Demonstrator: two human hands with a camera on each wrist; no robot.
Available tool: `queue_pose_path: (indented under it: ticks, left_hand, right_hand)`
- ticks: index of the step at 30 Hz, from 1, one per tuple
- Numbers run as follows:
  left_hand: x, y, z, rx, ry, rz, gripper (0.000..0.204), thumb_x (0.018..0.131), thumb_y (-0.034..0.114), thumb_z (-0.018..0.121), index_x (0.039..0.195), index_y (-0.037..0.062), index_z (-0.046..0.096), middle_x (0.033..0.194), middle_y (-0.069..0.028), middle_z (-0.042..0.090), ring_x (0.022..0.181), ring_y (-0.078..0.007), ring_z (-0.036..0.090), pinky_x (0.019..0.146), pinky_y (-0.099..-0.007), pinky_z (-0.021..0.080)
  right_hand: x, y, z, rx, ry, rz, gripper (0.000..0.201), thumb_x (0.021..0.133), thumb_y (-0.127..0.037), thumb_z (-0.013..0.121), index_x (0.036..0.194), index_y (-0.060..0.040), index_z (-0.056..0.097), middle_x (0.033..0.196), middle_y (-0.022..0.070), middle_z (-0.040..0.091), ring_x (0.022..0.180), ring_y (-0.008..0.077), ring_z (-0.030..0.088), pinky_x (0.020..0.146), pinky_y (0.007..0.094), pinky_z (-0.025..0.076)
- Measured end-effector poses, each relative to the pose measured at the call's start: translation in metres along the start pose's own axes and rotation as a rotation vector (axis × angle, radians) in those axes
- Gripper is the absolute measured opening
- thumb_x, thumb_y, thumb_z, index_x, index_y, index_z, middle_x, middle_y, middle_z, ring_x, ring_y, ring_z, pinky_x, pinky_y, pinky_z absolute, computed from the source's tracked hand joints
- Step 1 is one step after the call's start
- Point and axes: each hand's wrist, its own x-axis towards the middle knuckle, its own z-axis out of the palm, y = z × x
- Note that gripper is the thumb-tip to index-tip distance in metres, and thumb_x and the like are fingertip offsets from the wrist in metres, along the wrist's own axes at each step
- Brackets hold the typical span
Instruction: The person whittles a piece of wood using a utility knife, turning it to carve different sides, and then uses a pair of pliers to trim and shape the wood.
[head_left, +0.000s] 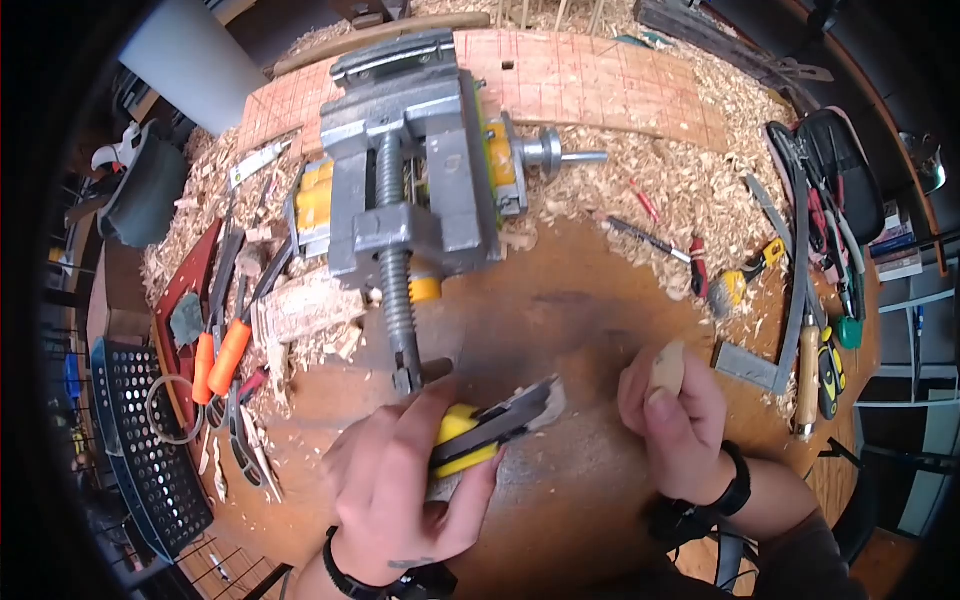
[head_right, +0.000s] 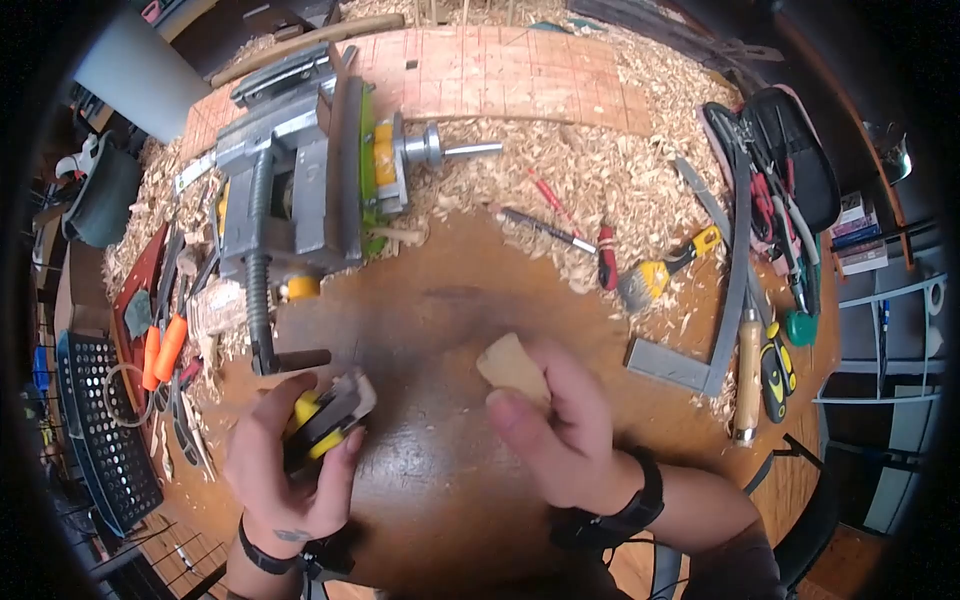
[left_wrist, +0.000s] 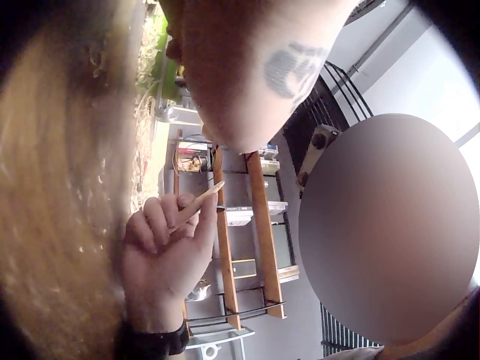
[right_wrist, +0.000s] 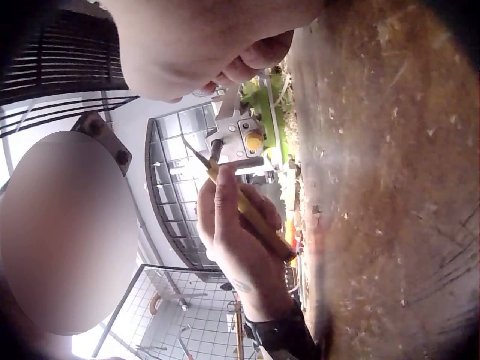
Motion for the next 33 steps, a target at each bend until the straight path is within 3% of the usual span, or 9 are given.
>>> queue_pose_path:
  ticks: [1,4,7,16,19,20,22,26,33]
  left_hand:
    - [0.001,0.001,-0.001,0.023,-0.047,-0.003,0.049,0.079,0.011,0.080,0.121,-0.0087,0.062,0.100,-0.0209,0.073,0.076,-0.0287,0.069,0.070,-0.0342,0.054]
    - [0.003,0.001,0.003,0.048,-0.049,0.022,0.048,0.080,0.010,0.081,0.121,-0.0074,0.063,0.099,-0.0198,0.073,0.073,-0.0282,0.067,0.069,-0.0339,0.053]
    - [0.004,0.002,0.005,0.061,-0.039,0.028,0.047,0.080,0.012,0.083,0.119,-0.0058,0.065,0.095,-0.0176,0.072,0.072,-0.0271,0.066,0.067,-0.0339,0.052]
    - [0.003,0.009,0.004,0.054,-0.051,0.035,0.046,0.079,0.015,0.085,0.118,-0.0036,0.068,0.090,-0.0149,0.071,0.072,-0.0272,0.068,0.065,-0.0340,0.053]
    - [0.004,0.014,0.002,0.124,-0.059,0.074,0.046,0.081,0.016,0.085,0.119,-0.0032,0.068,0.091,-0.0157,0.072,0.073,-0.0281,0.070,0.065,-0.0358,0.054]
    - [0.003,0.013,0.002,0.121,-0.064,0.073,0.046,0.081,0.014,0.084,0.120,-0.0040,0.067,0.092,-0.0173,0.072,0.075,-0.0295,0.071,0.068,-0.0372,0.056]
    - [0.003,0.012,0.003,0.062,-0.028,0.080,0.047,0.082,0.013,0.085,0.121,-0.0056,0.065,0.094,-0.0191,0.073,0.075,-0.0328,0.072,0.069,-0.0386,0.058]
    - [0.000,0.012,0.008,0.026,0.020,0.074,0.044,0.089,0.016,0.079,0.125,-0.0037,0.061,0.090,-0.0196,0.071,0.071,-0.0358,0.071,0.065,-0.0407,0.057]
    - [-0.001,0.016,0.013,0.000,0.031,0.062,0.037,0.096,0.017,0.070,0.128,0.0014,0.059,0.091,-0.0184,0.067,0.077,-0.0387,0.068,0.066,-0.0440,0.055]
  right_hand:
    - [0.002,0.001,0.001,0.007,0.000,0.007,0.031,0.108,-0.034,0.055,0.097,-0.0051,0.050,0.076,0.0016,0.047,0.061,0.0095,0.040,0.055,0.0261,0.030]
    - [0.002,0.002,-0.001,-0.001,-0.002,-0.001,0.032,0.108,-0.035,0.054,0.096,-0.0056,0.051,0.076,0.0004,0.047,0.060,0.0089,0.040,0.055,0.0259,0.030]
    - [-0.003,0.004,-0.012,0.097,-0.106,0.071,0.021,0.106,-0.014,0.058,0.123,-0.0018,0.058,0.094,-0.0045,0.054,0.082,0.0031,0.046,0.074,0.0217,0.039]
    - [0.003,-0.001,-0.002,0.013,-0.048,0.100,0.015,0.106,-0.015,0.059,0.114,-0.0018,0.062,0.087,-0.0032,0.053,0.077,0.0047,0.047,0.069,0.0238,0.039]
    - [0.012,0.009,-0.009,-0.259,-0.132,-0.078,0.017,0.108,-0.015,0.056,0.119,-0.0015,0.060,0.088,-0.0021,0.054,0.075,0.0058,0.048,0.067,0.0234,0.039]
    - [0.014,0.008,-0.006,-0.248,-0.139,-0.114,0.017,0.108,-0.015,0.056,0.119,-0.0015,0.060,0.088,-0.0021,0.054,0.075,0.0058,0.048,0.067,0.0234,0.039]
    - [0.007,0.004,0.002,0.048,-0.056,0.095,0.020,0.110,-0.014,0.052,0.125,-0.0025,0.057,0.091,-0.0006,0.055,0.076,0.0058,0.049,0.066,0.0220,0.040]
    - [0.008,0.014,0.002,0.191,0.007,0.071,0.018,0.110,-0.015,0.052,0.125,-0.0046,0.055,0.096,-0.0015,0.054,0.076,0.0031,0.047,0.065,0.0203,0.039]
    - [0.005,0.013,-0.011,0.026,-0.041,0.051,0.016,0.108,-0.021,0.059,0.107,-0.0053,0.060,0.088,-0.0056,0.051,0.077,0.0017,0.044,0.065,0.0204,0.037]
